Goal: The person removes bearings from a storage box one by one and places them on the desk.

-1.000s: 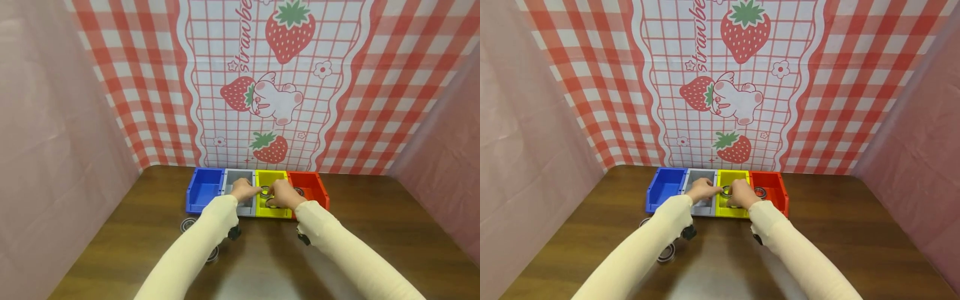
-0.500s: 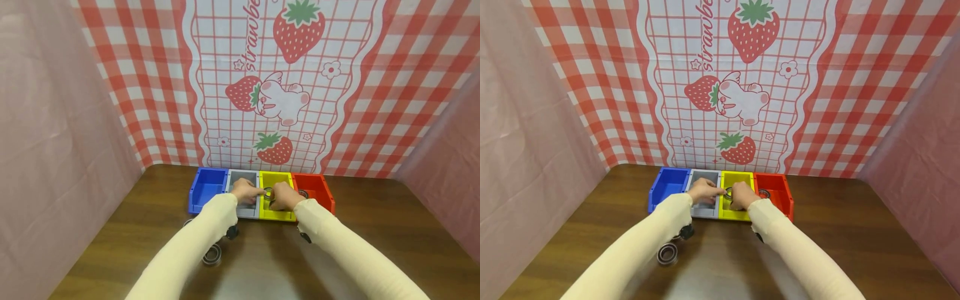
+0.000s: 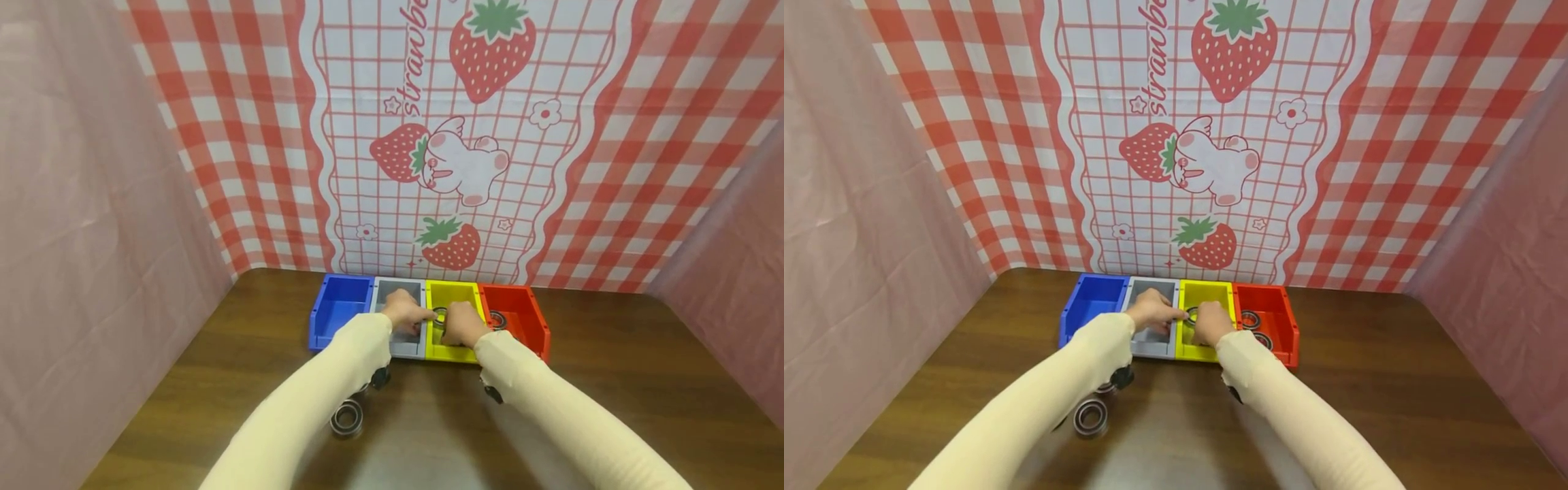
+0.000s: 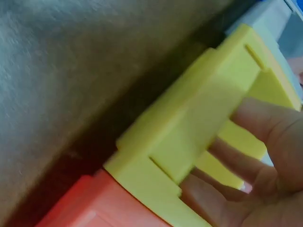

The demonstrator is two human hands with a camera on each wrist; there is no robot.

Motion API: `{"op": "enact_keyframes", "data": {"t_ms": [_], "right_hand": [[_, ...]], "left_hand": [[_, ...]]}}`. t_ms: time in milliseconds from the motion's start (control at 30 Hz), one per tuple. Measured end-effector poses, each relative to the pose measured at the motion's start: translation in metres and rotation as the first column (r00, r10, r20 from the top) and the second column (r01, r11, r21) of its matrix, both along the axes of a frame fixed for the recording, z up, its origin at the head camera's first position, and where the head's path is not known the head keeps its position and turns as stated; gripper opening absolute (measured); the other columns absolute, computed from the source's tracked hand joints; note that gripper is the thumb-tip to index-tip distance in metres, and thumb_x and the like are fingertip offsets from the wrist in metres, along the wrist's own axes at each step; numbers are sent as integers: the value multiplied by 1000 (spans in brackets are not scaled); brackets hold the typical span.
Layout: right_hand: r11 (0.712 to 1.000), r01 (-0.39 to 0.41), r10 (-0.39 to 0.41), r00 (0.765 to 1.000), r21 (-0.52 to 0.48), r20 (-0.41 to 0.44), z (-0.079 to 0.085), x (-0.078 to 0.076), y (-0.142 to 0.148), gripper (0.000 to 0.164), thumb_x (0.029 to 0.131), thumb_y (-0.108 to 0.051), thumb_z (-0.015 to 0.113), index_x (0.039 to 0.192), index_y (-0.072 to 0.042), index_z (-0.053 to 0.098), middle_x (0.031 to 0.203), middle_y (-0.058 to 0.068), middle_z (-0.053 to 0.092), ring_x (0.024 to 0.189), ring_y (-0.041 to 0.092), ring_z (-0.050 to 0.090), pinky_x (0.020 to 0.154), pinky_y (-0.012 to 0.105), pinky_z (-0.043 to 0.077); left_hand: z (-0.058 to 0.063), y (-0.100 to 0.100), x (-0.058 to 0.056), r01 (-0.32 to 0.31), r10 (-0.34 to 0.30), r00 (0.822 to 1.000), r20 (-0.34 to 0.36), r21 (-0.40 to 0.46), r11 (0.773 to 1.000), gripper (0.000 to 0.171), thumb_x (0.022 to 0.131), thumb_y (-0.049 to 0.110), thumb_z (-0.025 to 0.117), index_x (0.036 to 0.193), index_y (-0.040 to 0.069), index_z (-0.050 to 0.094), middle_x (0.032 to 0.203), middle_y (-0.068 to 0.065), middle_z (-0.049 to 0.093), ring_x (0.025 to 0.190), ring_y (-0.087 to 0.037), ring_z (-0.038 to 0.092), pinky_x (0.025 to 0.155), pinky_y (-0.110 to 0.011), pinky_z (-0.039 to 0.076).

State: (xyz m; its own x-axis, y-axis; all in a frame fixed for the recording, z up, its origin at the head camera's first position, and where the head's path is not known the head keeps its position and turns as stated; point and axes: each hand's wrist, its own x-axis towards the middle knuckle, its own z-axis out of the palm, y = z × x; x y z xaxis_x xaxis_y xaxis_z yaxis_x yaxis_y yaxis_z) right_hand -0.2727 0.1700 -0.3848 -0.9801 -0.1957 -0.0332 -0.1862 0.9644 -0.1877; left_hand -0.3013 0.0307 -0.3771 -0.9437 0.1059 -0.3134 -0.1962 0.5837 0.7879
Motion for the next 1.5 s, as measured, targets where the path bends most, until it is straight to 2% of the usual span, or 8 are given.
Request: {"op": "enact_keyframes", "data": {"t_ms": [367,533,667,800,933,1033,1267,1500], "right_hand": [[990,138,-138,990,-25,14,-3,2,-5,39,66,-24,86,84,4,66,85,20,68,70,26,65,60,38,57],[999,38,-38,996,10,75,3,0,-6,28,75,-24,75,68,-1,61,63,8,55,55,17,49,50,27,43],[1000,2,-3,990,2,139,11,7,-9,30,83,-24,69,90,4,61,75,12,59,66,23,54,62,32,49],[999,-41,40,997,17,64,16,20,-8,44,84,-26,69,110,6,56,98,23,62,94,34,58,89,47,48],[993,-116,118,990,29,-78,15,33,-1,43,85,-28,70,108,5,55,99,24,58,96,37,53,83,46,48],[978,-202,209,956,56,-206,11,41,7,38,84,-25,70,106,1,55,92,18,53,85,30,49,69,38,48],[901,-412,429,805,133,-409,-4,59,21,32,76,-18,71,102,-6,55,92,8,53,82,20,47,71,34,47],[858,-495,499,733,140,-462,-8,75,23,31,72,-17,73,98,-10,57,91,3,53,78,16,42,68,27,41]], "left_hand": [[1,3,2,12,-12,1000,8,-48,999,33,77,26,81,82,-3,66,89,-18,68,72,-26,74,67,-32,60],[-1,1,1,-3,3,1000,0,-40,999,34,76,26,81,84,-4,66,89,-19,68,71,-26,74,66,-31,60],[-3,-2,1,-11,11,1000,2,-25,1000,32,76,24,82,85,-5,68,85,-18,68,66,-24,73,67,-32,60],[-4,-2,2,0,0,1000,11,-7,1000,29,77,22,80,84,-4,69,83,-14,67,62,-21,70,67,-32,60],[-3,0,2,1,-1,1000,-1,1,1000,28,77,22,81,79,-3,69,82,-14,67,66,-24,72,68,-32,60],[-3,2,2,-4,5,1000,-11,8,1000,27,76,22,81,75,-2,68,80,-15,67,72,-27,74,69,-33,60],[-3,2,3,-2,2,1000,-5,11,1000,27,77,23,81,78,-2,69,82,-16,69,73,-27,73,71,-35,60],[-4,1,2,-1,1,1000,3,42,999,30,78,22,80,65,3,60,78,-15,66,75,-29,73,70,-36,60]]}}
